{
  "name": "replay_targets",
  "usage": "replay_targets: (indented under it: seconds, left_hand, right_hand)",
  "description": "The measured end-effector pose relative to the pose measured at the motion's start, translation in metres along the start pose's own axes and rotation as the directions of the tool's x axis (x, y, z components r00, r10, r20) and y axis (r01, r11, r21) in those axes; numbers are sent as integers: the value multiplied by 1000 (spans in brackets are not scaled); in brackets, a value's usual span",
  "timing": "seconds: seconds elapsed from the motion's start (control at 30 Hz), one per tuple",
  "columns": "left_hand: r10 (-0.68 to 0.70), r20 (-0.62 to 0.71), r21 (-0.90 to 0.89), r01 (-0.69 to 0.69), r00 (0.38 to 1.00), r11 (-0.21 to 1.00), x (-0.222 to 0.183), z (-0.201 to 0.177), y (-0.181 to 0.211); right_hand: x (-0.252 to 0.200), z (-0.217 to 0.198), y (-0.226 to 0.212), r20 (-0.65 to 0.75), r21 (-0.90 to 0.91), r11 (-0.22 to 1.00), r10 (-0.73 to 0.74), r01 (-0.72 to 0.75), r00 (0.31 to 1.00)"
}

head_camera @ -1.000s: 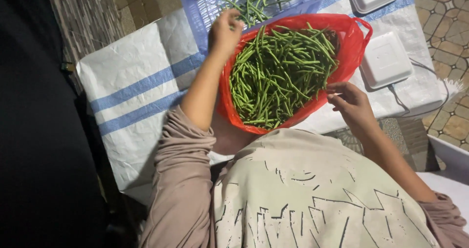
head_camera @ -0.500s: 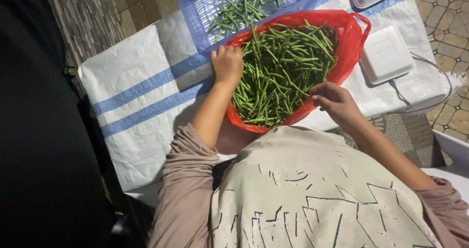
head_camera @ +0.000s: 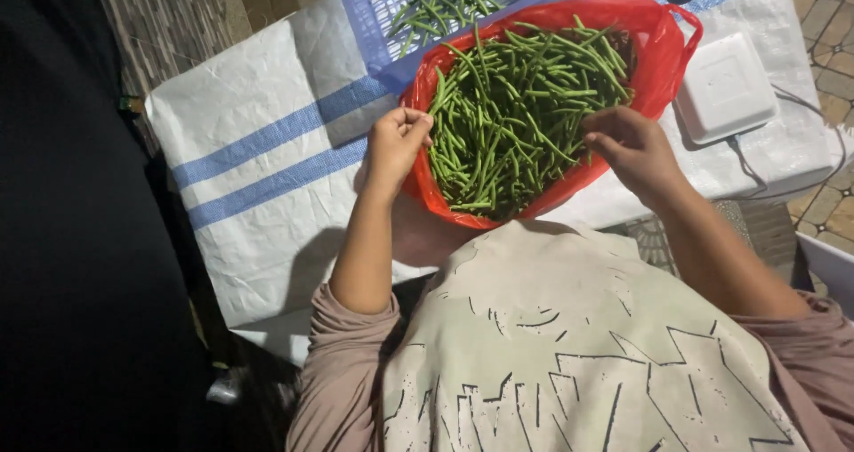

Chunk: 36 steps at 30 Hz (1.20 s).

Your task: A person is manually sorting green beans from a red plastic bag into a blue plastic crate on a cloth-covered surface.

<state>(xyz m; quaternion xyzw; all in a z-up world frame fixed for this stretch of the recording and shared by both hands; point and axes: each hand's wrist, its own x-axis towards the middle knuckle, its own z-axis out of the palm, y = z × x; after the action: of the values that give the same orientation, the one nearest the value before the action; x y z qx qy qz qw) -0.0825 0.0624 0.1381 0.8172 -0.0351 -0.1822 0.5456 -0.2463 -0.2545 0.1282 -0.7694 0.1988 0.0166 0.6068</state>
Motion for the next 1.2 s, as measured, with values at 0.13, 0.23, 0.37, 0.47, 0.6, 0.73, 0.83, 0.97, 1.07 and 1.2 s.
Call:
replay_targets:
  seconds: [0.13, 0.23, 0.37, 0.47, 0.6, 0.73, 0.83, 0.97, 1.07, 1.2]
  left_hand:
    - [28, 36, 29, -29, 999, 999, -8, 21, -12]
    - [113, 114, 521, -156, 987, 839, 8, 31, -21]
    - [363, 10, 821, -215, 932, 529, 59, 59, -41]
    - [535, -65, 911, -169, 843, 377, 107, 82, -86]
    - [687, -170, 940, -92, 707, 328, 135, 101, -122]
    - [606, -80, 916, -181, 792, 358, 94, 86, -77]
    - [355, -199, 828, -38, 914, 560, 57, 65, -21]
    - [137, -318, 585, 81, 938, 807, 19, 40, -5]
    - [35, -342, 114, 5, 939, 994, 12, 42, -31]
    - [-149, -264, -452, 14, 953, 892, -38, 48, 22]
  right_hand:
    - [-6, 4, -19, 1, 2, 1000, -14, 14, 1000]
    - [-13, 7, -23, 43, -50, 998, 26, -24, 999]
    - [-23, 6, -25, 34, -55, 997, 49, -47, 998]
    - [-31, -6, -29, 31, -75, 994, 85, -82, 996]
    - [-45, -28, -28, -20, -17, 986, 166, -166, 986]
    - [-62, -62, 4, -12, -18, 980, 200, -201, 980]
    - [-55, -86, 18, -13, 6, 975, 222, -222, 975]
    - [-30, -95, 40, 9, 64, 982, 177, -177, 984]
    - [-7, -85, 26, 79, 92, 989, 112, -120, 991]
    - [20, -58, 15, 250, 85, 994, 42, -66, 967]
